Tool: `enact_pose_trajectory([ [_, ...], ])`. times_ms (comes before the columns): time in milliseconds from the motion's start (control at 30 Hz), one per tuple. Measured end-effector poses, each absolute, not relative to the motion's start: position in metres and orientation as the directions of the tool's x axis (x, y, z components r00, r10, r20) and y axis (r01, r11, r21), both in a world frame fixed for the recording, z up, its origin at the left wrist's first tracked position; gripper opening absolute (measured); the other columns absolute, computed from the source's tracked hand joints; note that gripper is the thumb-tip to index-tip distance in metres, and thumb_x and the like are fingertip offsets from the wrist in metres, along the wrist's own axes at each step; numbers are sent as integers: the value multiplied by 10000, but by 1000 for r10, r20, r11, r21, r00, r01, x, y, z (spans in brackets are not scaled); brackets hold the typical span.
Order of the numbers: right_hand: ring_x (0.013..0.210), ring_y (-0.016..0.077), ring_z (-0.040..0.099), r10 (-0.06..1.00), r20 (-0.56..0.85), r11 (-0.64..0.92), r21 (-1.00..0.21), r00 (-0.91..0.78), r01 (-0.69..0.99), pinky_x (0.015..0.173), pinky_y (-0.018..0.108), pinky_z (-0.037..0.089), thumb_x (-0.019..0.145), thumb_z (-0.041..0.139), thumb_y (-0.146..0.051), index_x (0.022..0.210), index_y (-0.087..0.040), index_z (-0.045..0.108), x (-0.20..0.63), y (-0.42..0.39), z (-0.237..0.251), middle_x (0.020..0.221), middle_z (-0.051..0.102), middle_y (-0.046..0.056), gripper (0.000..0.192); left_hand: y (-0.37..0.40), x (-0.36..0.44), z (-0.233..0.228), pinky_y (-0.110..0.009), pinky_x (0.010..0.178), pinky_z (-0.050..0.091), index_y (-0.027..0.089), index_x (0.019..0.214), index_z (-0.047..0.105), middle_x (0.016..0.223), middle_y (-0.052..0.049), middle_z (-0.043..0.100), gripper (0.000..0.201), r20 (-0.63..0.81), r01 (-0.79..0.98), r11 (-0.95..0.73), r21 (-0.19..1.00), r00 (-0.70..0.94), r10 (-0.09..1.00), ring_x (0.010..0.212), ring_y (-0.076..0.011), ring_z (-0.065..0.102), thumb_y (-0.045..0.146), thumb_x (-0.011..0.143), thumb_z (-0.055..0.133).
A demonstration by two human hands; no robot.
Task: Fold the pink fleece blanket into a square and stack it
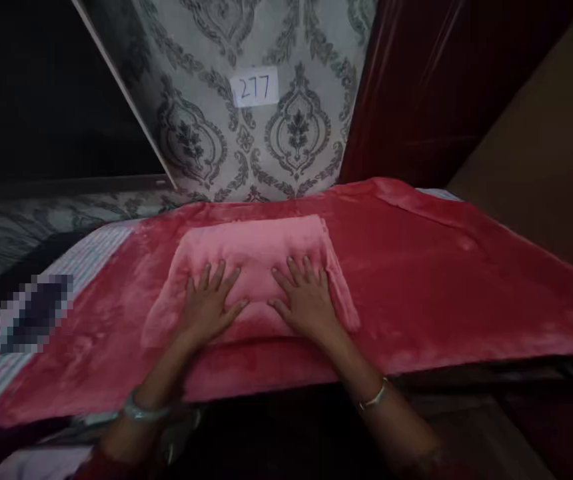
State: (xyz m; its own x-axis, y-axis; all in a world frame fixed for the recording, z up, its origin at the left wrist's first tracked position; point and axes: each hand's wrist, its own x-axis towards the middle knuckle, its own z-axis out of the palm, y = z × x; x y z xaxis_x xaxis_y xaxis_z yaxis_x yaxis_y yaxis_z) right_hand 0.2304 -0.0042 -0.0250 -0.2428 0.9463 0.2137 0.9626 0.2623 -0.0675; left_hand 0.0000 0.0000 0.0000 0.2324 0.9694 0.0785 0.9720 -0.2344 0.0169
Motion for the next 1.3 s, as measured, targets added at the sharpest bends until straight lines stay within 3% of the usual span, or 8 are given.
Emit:
enact_pose_trajectory([
  [333, 1545, 396, 121, 956, 183, 252, -124, -228, 960, 1175, 685, 174, 981, 449, -616, 1584, -374, 316, 225, -2, -22, 1688, 189, 37, 663, 3, 0, -2, -724, 1175, 179, 327, 1569, 344, 1677, -88, 217, 702, 105, 977, -212, 25, 208, 972, 1540, -419, 143, 587, 939, 510],
  [500, 1548, 393, 106, 965, 76, 259, -175, -249, 950, 1184, 669, 178, 989, 410, -637, 1601, -372, 266, 233, 0, -10, 1693, 161, 45, 682, 2, -3, 6, -697, 1199, 119, 308, 1582, 320, 1686, -84, 178, 701, 46, 977, -203, 73, 200, 979, 1549, -403, 87, 597, 957, 456],
  [667, 1538, 387, 168, 967, 67, 256, -219, -247, 942, 1199, 598, 215, 1014, 330, -626, 1613, -334, 262, 236, 22, 22, 1687, 198, 73, 669, 17, -16, 40, -645, 1216, 127, 285, 1605, 253, 1692, -96, 147, 741, -94, 958, -235, 165, 252, 963, 1555, -364, 91, 620, 960, 400],
  [867, 1550, 354, 136, 989, 34, 148, -183, -145, 972, 1211, 599, 155, 1028, 340, -574, 1603, -304, 299, 221, 90, 60, 1686, 208, 94, 637, 87, -9, 82, -636, 1222, 95, 262, 1605, 251, 1694, -107, 150, 744, -73, 976, -206, 71, 211, 975, 1562, -338, 105, 593, 956, 403],
  [1033, 1524, 380, 204, 995, 55, 94, -150, -86, 984, 1184, 630, 176, 1028, 329, -579, 1571, -307, 377, 218, 118, 29, 1657, 299, 88, 609, 124, -12, 46, -684, 1202, 105, 283, 1593, 299, 1687, -90, 213, 733, -27, 996, -69, 55, 71, 997, 1548, -397, 133, 651, 960, 307],
  [1167, 1487, 385, 271, 983, 158, 115, -112, -97, 987, 1176, 605, 187, 1024, 326, -590, 1556, -302, 410, 222, 120, -1, 1604, 401, 95, 610, 129, -19, 13, -702, 1189, 123, 300, 1585, 319, 1678, -81, 255, 733, 31, 996, -55, 68, 53, 998, 1537, -403, 171, 673, 958, 256],
  [1300, 1464, 377, 304, 978, 182, 128, -108, -107, 986, 1166, 588, 199, 1025, 305, -595, 1546, -298, 427, 224, 122, -8, 1564, 453, 104, 612, 131, -20, 9, -694, 1197, 107, 310, 1589, 306, 1676, -72, 265, 748, 5, 996, -52, 75, 51, 999, 1537, -400, 172, 694, 950, 246],
])
